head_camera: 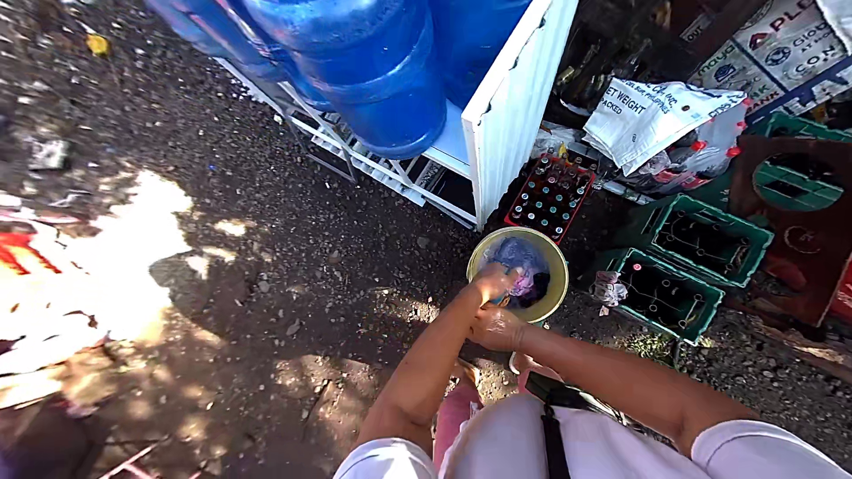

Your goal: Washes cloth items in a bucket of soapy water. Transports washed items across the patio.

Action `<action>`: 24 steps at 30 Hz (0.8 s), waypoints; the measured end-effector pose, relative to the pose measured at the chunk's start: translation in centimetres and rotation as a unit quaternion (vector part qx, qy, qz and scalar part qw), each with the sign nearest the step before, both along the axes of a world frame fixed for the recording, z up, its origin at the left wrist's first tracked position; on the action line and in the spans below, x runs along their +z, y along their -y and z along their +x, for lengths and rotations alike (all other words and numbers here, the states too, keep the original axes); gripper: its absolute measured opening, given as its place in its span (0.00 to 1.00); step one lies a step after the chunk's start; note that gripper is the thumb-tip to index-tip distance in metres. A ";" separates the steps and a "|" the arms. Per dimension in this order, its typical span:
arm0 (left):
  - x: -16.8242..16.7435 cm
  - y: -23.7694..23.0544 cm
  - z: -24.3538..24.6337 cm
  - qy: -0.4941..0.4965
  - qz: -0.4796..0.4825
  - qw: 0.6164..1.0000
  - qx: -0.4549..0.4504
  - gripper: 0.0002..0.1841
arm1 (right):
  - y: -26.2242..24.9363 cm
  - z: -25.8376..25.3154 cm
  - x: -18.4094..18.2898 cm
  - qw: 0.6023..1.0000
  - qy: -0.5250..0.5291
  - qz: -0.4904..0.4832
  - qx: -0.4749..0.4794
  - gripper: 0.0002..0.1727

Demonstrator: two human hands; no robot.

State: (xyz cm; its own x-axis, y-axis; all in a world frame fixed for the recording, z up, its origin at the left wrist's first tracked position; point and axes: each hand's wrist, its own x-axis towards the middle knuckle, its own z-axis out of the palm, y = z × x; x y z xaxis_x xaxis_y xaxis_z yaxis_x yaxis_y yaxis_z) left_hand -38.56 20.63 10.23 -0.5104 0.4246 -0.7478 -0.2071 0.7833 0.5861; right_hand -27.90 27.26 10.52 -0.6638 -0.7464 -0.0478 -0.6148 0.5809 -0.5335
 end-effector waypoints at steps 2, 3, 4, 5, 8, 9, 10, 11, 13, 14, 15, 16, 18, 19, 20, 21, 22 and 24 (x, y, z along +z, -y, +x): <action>1.3 6.9 0.5 0.011 0.150 0.940 0.306 0.34 | 0.8 -0.9 1.4 0.989 -0.058 -0.108 -0.087 0.14; 2.2 10.7 1.0 0.019 0.215 0.886 0.409 0.37 | 1.2 -1.8 2.6 0.971 0.013 -0.172 -0.163 0.19; 3.7 14.4 1.7 0.011 0.253 0.843 0.474 0.38 | 1.7 -3.1 4.1 0.928 0.145 -0.246 -0.238 0.24; 5.6 17.9 2.6 -0.018 0.267 0.819 0.507 0.39 | 2.4 -4.6 5.4 0.856 0.281 -0.321 -0.291 0.26; 12.2 25.9 5.7 -0.190 0.222 0.821 0.490 0.34 | 5.8 -7.7 7.5 0.706 0.506 -0.426 -0.255 0.38; 14.1 28.3 6.6 -0.250 0.200 0.820 0.474 0.32 | 7.7 -8.3 8.6 0.719 0.510 -0.408 -0.237 0.40; 15.6 30.6 7.5 -0.306 0.168 0.813 0.465 0.33 | 9.8 -8.7 9.7 0.743 0.501 -0.383 -0.225 0.38; 16.6 32.9 8.3 -0.355 0.123 0.802 0.464 0.33 | 11.9 -9.2 10.7 0.770 0.487 -0.352 -0.217 0.36; 18.5 37.4 10.0 -0.415 0.049 0.770 0.483 0.32 | 16.1 -10.5 12.9 0.823 0.431 -0.303 -0.214 0.28; 19.4 39.5 11.0 -0.432 0.027 0.750 0.500 0.31 | 18.2 -11.3 13.8 0.844 0.387 -0.301 -0.220 0.19; 20.1 41.6 11.9 -0.448 0.015 0.729 0.518 0.30 | 20.2 -12.2 14.6 0.858 0.333 -0.317 -0.227 0.08; 20.9 43.6 13.1 -0.459 -0.005 0.714 0.528 0.31 | 21.8 -13.2 15.6 0.871 0.289 -0.328 -0.225 0.07; 22.2 47.4 15.4 -0.485 -0.050 0.696 0.528 0.30 | 24.5 -14.9 17.9 0.898 0.203 -0.342 -0.186 0.16; 22.9 49.0 16.6 -0.496 -0.065 0.686 0.528 0.31 | 25.8 -15.5 19.1 0.909 0.162 -0.350 -0.159 0.18; 23.6 50.7 17.9 -0.505 -0.072 0.673 0.536 0.36 | 26.9 -16.0 20.3 0.912 0.134 -0.360 -0.145 0.20; 24.4 52.6 19.4 -0.514 -0.083 0.655 0.547 0.42 | 27.9 -16.4 21.3 0.907 0.124 -0.377 -0.142 0.21; 25.1 54.5 21.0 -0.530 -0.094 0.635 0.554 0.46 | 28.9 -16.6 22.1 0.896 0.141 -0.394 -0.146 0.22; 26.3 57.7 23.9 -0.552 -0.102 0.618 0.551 0.49 | 31.4 -16.6 23.5 0.885 0.201 -0.400 -0.130 0.23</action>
State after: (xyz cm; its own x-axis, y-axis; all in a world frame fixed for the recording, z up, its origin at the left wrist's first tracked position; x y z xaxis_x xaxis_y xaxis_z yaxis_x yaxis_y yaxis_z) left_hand -14.61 -37.02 36.55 -0.6526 -0.6805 0.3331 -0.2423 0.6040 0.7593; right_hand -44.48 -4.11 33.99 -0.8678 -0.4723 0.1547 -0.1823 0.0129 -0.9832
